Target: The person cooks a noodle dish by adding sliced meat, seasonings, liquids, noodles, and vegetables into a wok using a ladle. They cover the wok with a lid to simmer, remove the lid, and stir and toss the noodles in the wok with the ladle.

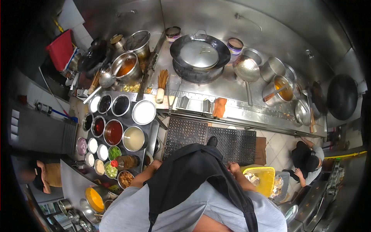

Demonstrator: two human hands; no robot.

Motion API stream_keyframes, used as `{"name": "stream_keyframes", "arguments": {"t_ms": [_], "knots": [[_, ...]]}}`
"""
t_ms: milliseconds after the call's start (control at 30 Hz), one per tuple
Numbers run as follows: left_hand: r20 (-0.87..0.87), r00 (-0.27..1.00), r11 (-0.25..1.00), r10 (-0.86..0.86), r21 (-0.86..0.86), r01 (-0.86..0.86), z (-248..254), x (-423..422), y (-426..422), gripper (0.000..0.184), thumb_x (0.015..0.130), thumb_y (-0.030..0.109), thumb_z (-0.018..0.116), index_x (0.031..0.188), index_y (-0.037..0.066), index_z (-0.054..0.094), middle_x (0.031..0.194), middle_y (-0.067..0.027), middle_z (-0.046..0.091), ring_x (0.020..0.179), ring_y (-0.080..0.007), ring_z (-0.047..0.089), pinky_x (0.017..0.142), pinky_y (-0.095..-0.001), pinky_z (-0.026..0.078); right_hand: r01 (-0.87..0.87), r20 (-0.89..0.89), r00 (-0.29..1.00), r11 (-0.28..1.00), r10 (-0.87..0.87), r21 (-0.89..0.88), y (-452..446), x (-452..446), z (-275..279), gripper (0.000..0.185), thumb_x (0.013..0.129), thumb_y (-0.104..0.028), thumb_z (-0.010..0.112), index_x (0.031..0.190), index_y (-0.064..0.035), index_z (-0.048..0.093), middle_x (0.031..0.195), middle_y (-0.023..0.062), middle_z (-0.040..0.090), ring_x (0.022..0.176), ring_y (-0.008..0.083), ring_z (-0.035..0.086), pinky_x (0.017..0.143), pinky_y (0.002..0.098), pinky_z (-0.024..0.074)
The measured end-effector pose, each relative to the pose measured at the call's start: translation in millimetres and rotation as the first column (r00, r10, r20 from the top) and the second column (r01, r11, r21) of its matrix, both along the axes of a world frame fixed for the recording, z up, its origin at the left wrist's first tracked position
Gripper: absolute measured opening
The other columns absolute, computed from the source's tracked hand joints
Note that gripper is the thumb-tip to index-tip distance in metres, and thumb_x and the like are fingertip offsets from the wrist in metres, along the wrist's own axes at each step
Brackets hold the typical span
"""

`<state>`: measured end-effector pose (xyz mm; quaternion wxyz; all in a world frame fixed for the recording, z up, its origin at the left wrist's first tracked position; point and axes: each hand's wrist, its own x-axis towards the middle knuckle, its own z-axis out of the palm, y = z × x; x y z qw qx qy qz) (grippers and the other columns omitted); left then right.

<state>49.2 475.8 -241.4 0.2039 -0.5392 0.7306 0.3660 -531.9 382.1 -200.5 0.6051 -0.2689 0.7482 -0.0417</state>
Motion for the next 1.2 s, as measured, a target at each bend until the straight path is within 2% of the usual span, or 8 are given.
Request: {"name": "stream_keyframes", "arguments": {"t_ms": [200,300,400,500,600,800,1000,1200], "knots": [[-0.109,0.976,0.979,0.187,-0.058,-0.194,-26,6,-21,0.037,0.095,0.026,0.051,0.120,0.005,0.066,0.110,-0.0138,0.071,0.096,-0.0311,0.069,0.085,-0.0345,0.056,0.001,-0.004,1.000,0.997,-0.001,-0.081,-33,25,7,0.029,0.096,-0.031,0.058,0.116,-0.0098,0.059,0.087,0.0070,0.068,0.071,0.0213,0.069,0.059,0.0392,0.0567],[-0.180,0.570,0.595,0.802,0.335,-0.731,16,-14,-42,0.033,0.094,0.024,0.054,0.119,0.006,0.066,0.099,-0.0151,0.071,0.074,-0.0263,0.071,0.067,-0.0350,0.059,-0.025,0.006,1.000,0.996,0.026,-0.086,-46,33,17,0.030,0.095,-0.032,0.059,0.117,-0.0108,0.060,0.089,0.0064,0.069,0.071,0.0202,0.068,0.060,0.0375,0.0561],[-0.235,0.503,0.555,0.832,0.332,-0.762,38,-23,-47,0.032,0.094,0.023,0.055,0.118,0.006,0.067,0.093,-0.0165,0.070,0.057,-0.0210,0.066,0.050,-0.0343,0.055,-0.033,-0.002,0.999,0.995,0.033,-0.094,-51,40,23,0.032,0.095,-0.032,0.059,0.118,-0.0109,0.060,0.090,0.0061,0.070,0.071,0.0191,0.069,0.059,0.0366,0.0553],[-0.238,0.476,0.532,0.847,0.356,-0.768,42,-28,-42,0.038,0.093,0.030,0.056,0.123,0.008,0.066,0.105,-0.0141,0.071,0.074,-0.0227,0.071,0.067,-0.0336,0.059,-0.027,0.019,0.999,0.997,0.028,-0.069,-48,43,33,0.026,0.096,-0.030,0.055,0.116,-0.0130,0.059,0.094,0.0058,0.067,0.073,0.0184,0.066,0.061,0.0387,0.0539],[-0.306,0.923,0.958,0.232,-0.094,-0.272,-89,7,-14,0.049,0.091,0.044,0.053,0.129,0.015,0.063,0.121,-0.0076,0.069,0.102,-0.0211,0.068,0.091,-0.0326,0.054,-0.024,0.011,1.000,0.997,0.025,-0.073,-36,40,31,0.027,0.096,-0.031,0.056,0.116,-0.0136,0.060,0.091,0.0056,0.068,0.070,0.0177,0.065,0.060,0.0380,0.0533],[-0.070,0.997,0.995,0.014,0.099,-0.007,5,-11,-16,0.061,0.087,0.059,0.044,0.130,0.019,0.062,0.133,-0.0025,0.063,0.122,-0.0171,0.058,0.106,-0.0317,0.043,0.000,-0.020,1.000,1.000,-0.001,-0.031,-8,30,33,0.022,0.092,-0.028,0.059,0.101,-0.0098,0.067,0.077,0.0042,0.065,0.062,0.0159,0.060,0.054,0.0348,0.0486],[-0.120,0.946,0.945,0.300,0.173,-0.278,-22,-12,-14,0.060,0.084,0.058,0.049,0.129,0.021,0.062,0.132,-0.0024,0.063,0.120,-0.0209,0.059,0.104,-0.0321,0.045,-0.164,0.023,0.985,0.978,0.169,-0.127,3,6,-20,0.025,0.094,-0.024,0.059,0.109,-0.0039,0.062,0.084,0.0108,0.069,0.065,0.0210,0.068,0.051,0.0409,0.0555],[-0.115,0.989,0.994,0.094,0.064,-0.087,-3,-17,-28,0.065,0.081,0.063,0.049,0.129,0.020,0.062,0.131,-0.0014,0.064,0.115,-0.0224,0.062,0.100,-0.0314,0.047,-0.134,0.005,0.991,0.981,0.136,-0.139,-11,16,-24,0.024,0.094,-0.023,0.059,0.110,-0.0043,0.061,0.087,0.0118,0.069,0.065,0.0211,0.068,0.050,0.0371,0.0553]]}}
